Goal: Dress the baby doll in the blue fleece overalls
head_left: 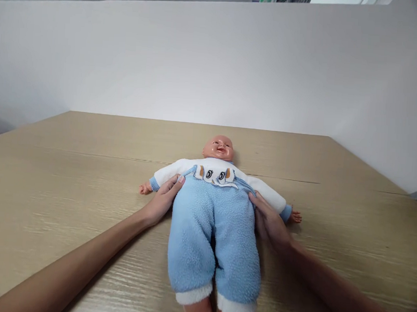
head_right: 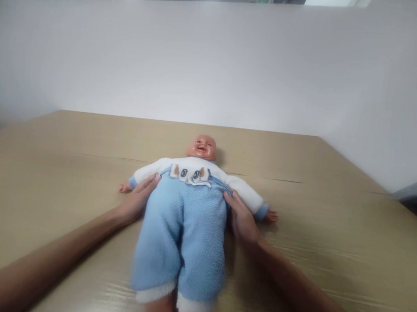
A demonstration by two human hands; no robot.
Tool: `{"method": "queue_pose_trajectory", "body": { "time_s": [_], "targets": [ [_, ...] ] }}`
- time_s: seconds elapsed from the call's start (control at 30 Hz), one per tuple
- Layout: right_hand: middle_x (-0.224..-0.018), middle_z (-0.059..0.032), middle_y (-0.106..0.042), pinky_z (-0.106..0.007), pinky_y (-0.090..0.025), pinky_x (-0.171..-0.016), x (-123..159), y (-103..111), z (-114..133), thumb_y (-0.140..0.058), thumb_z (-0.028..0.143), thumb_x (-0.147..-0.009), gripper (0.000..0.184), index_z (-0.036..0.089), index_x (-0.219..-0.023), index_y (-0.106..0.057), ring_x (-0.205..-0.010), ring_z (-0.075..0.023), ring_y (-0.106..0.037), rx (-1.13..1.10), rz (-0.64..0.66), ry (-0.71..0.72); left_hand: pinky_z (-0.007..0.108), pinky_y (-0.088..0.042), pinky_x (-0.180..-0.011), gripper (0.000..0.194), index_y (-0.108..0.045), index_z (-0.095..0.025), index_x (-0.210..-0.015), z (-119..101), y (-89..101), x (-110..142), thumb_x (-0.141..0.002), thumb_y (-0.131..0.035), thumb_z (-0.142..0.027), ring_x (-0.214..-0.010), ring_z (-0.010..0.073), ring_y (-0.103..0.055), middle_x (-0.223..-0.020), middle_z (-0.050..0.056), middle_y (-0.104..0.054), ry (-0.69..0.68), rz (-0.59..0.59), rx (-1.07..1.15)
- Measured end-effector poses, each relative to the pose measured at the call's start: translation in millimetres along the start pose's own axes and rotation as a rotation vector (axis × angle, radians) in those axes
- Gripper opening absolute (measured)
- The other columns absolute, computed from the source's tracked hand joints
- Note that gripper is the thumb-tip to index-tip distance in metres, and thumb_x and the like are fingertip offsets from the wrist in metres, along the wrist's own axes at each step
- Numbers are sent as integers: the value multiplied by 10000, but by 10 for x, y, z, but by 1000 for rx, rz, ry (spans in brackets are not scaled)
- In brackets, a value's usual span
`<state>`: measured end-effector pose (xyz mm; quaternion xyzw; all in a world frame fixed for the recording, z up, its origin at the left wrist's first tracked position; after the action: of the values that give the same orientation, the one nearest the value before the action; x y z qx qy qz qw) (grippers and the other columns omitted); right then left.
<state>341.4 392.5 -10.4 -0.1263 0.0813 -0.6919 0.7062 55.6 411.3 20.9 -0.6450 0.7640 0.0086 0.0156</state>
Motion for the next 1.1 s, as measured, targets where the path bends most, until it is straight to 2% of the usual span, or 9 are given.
{"method": "queue_pose_trajectory", "body": {
  "time_s": [0.1, 0.2, 0.37, 0.47, 0.57, 0.7, 0.83, 0.97, 1.1],
  "targets": [
    [-1458, -15, -743, -517, -349, -1358, -37, -39, 23, -811, 625, -880, 500, 319, -1276, -784, -1563, -331, -496, 35, 6, 16, 378, -526, -1060, 626, -767, -229, -1169, 139, -48, -16, -839, -820, -758, -1271, 325, -620, -1289, 97, -739, 46, -113, 236],
    [-1479, -6, -728, -510, -292, -1381, -47, 29, 77, -800, 653, -900, 519, 330, -1305, -771, -1594, -329, -450, 170, -14, 37, 343, -542, -936, 617, -753, -214, -1075, 190, -53, -46, -807, -848, -761, -1057, 269, -650, -1081, 63, -738, 50, -119, 244],
    [-1482, -43, -711, -535, -276, -1372, -18, 138, 234, -755, 669, -917, 532, 306, -1307, -753, -1580, -374, -440, 409, 8, 64, 292, -479, -820, 513, -675, -209, -988, 77, -11, -104, -968, -697, -721, -838, 182, -541, -914, 4, -626, -17, 43, 27],
    [-1357, -76, -748, -604, -400, -1282, 14, 152, 340, -696, 523, -950, 443, 270, -1311, -739, -1378, -406, -595, 622, 202, 100, 295, -426, -775, 520, -605, -208, -904, -51, 58, -98, -1028, -592, -713, -796, 180, -479, -850, -7, -546, -61, 143, -199],
    [-1315, -104, -742, -646, -447, -1223, 55, 204, 428, -699, 464, -940, 465, 251, -1354, -714, -1278, -413, -636, 853, 378, 230, 322, -427, -832, 444, -628, -212, -963, -152, 161, -75, -1060, -558, -640, -883, 215, -527, -924, 19, -589, -132, 234, -393],
    [-1502, -161, -652, -628, -417, -1269, 117, 169, 453, -791, 426, -905, 535, 248, -1405, -718, -1440, -459, -561, 1029, 504, 402, 412, -430, -1099, 359, -699, -215, -1166, -193, 203, -30, -1030, -632, -541, -1241, 330, -600, -1274, 108, -696, -255, 414, -526],
    [-1626, -128, -582, -598, -339, -1332, 156, 40, 428, -839, 379, -884, 620, 292, -1480, -691, -1541, -452, -479, 931, 513, 360, 497, -345, -1264, 433, -715, -234, -1297, -140, 192, -12, -977, -691, -525, -1441, 397, -533, -1489, 124, -656, -199, 447, -440],
    [-1613, -55, -616, -567, -234, -1376, 194, -2, 367, -843, 425, -886, 577, 342, -1442, -715, -1605, -412, -411, 617, 436, 134, 487, -334, -1293, 410, -769, -264, -1229, -6, 146, 3, -903, -748, -511, -1501, 403, -476, -1423, 78, -707, -42, 316, -214],
    [-1389, -34, -768, -564, -374, -1312, 250, -51, 205, -845, 455, -823, 485, 325, -1285, -774, -1536, -391, -509, 192, 275, -131, 442, -445, -1196, 375, -758, -246, -1210, 181, 18, 11, -910, -723, -469, -1389, 353, -569, -1326, 63, -738, 62, 122, 167]
  ]
}}
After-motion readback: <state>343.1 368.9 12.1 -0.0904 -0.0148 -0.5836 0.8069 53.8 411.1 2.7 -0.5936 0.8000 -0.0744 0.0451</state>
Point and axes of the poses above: each hand's wrist, its own x-axis away from the middle knuckle, its own y-axis out of the back of the hand, z = x × y, the point moved 7 cm from there along -x, towards the middle knuckle
